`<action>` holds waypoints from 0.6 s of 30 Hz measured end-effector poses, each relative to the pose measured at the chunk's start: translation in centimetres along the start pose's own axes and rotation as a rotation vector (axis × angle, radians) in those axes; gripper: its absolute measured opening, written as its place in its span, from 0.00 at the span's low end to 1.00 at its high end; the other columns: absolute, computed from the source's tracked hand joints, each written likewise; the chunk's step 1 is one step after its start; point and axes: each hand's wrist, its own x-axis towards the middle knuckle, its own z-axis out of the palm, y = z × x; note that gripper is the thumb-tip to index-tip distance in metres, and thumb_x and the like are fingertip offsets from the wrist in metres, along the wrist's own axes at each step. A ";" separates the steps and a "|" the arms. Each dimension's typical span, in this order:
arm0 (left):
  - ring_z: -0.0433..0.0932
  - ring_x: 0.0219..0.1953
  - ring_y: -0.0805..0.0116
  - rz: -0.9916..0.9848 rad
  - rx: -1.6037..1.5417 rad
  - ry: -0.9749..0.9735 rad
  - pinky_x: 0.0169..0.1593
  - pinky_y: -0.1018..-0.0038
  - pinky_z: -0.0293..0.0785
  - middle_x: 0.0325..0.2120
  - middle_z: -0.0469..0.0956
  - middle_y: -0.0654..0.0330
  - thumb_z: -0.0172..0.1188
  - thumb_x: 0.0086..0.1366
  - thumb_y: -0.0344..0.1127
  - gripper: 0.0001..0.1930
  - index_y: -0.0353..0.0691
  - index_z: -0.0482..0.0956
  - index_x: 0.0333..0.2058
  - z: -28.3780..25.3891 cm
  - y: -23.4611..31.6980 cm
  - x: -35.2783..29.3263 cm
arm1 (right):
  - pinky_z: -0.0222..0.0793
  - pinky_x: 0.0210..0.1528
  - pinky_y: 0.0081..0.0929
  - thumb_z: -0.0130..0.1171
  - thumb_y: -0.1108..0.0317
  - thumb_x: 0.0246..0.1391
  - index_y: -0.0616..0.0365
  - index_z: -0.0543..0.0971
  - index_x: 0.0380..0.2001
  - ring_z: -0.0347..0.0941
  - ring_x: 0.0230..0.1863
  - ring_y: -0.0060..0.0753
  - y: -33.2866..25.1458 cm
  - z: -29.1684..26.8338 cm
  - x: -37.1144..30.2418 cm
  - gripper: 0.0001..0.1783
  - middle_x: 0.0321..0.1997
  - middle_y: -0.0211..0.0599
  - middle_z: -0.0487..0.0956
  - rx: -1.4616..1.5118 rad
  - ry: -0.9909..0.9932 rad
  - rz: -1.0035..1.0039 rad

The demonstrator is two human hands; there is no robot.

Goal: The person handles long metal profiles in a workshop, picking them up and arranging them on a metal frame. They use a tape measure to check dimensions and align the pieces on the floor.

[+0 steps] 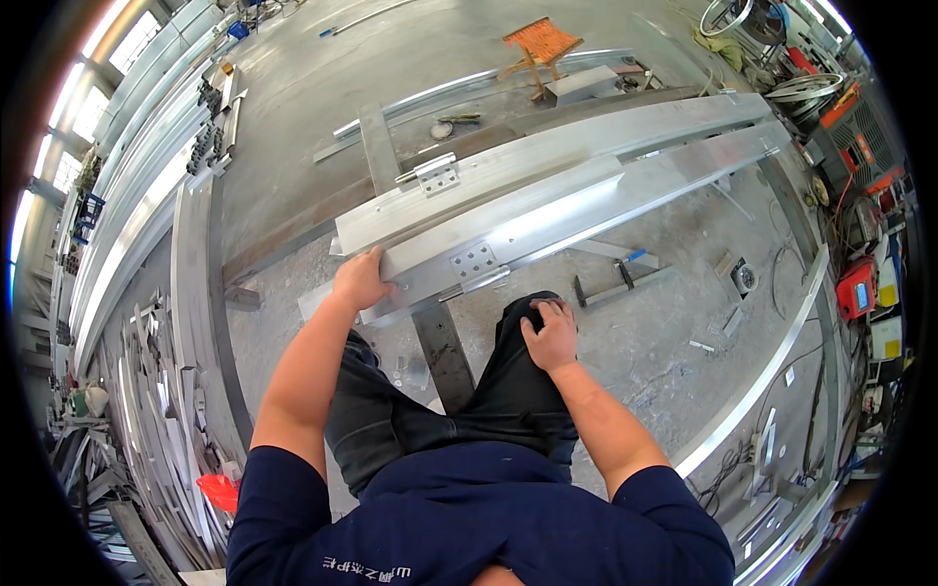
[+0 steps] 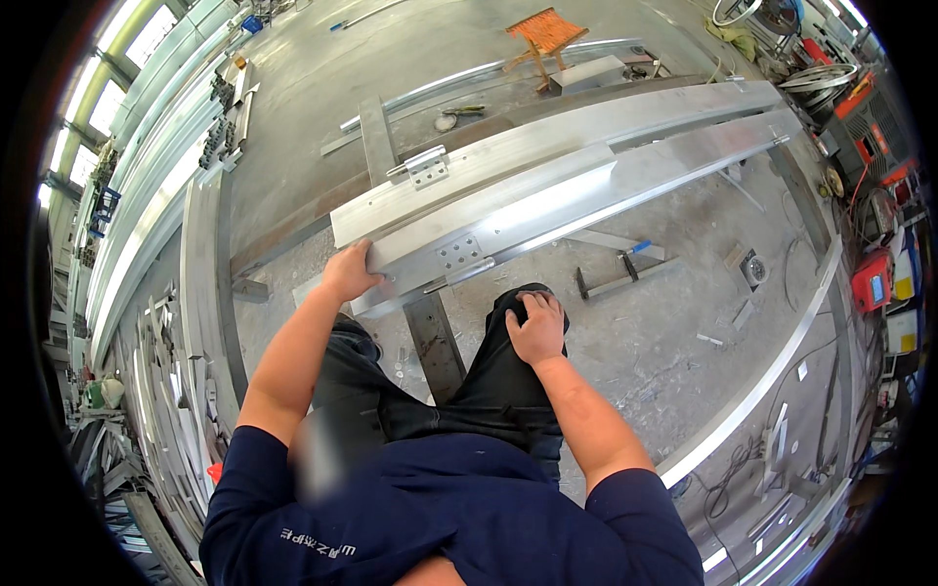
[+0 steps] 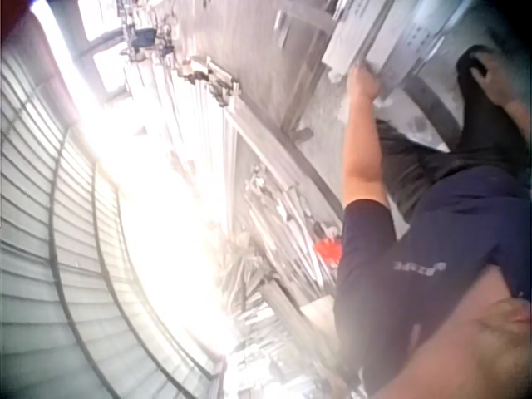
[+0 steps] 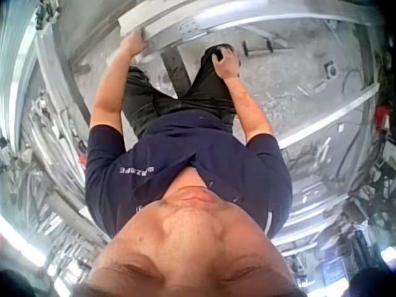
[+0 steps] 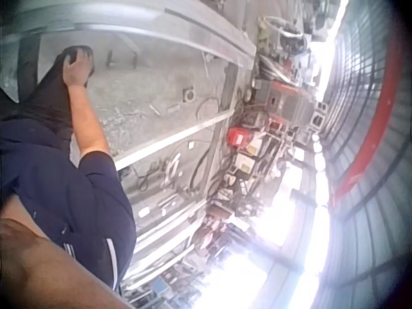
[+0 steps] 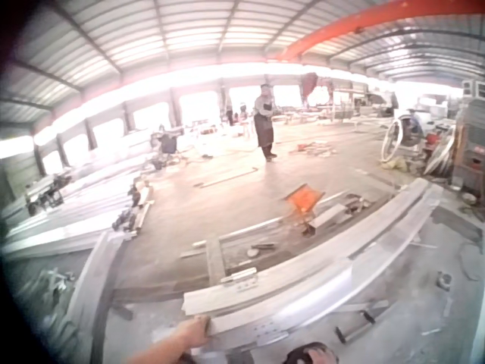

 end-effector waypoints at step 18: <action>0.59 0.63 0.45 0.008 -0.201 0.325 0.66 0.57 0.55 0.57 0.66 0.44 0.70 0.50 0.51 0.45 0.33 0.60 0.61 -0.1 -1.2 -3.7 | 0.64 0.55 0.42 0.63 0.64 0.44 0.58 0.80 0.35 0.72 0.50 0.49 0.4 -0.6 0.0 0.15 0.41 0.41 0.80 0.035 0.044 -0.021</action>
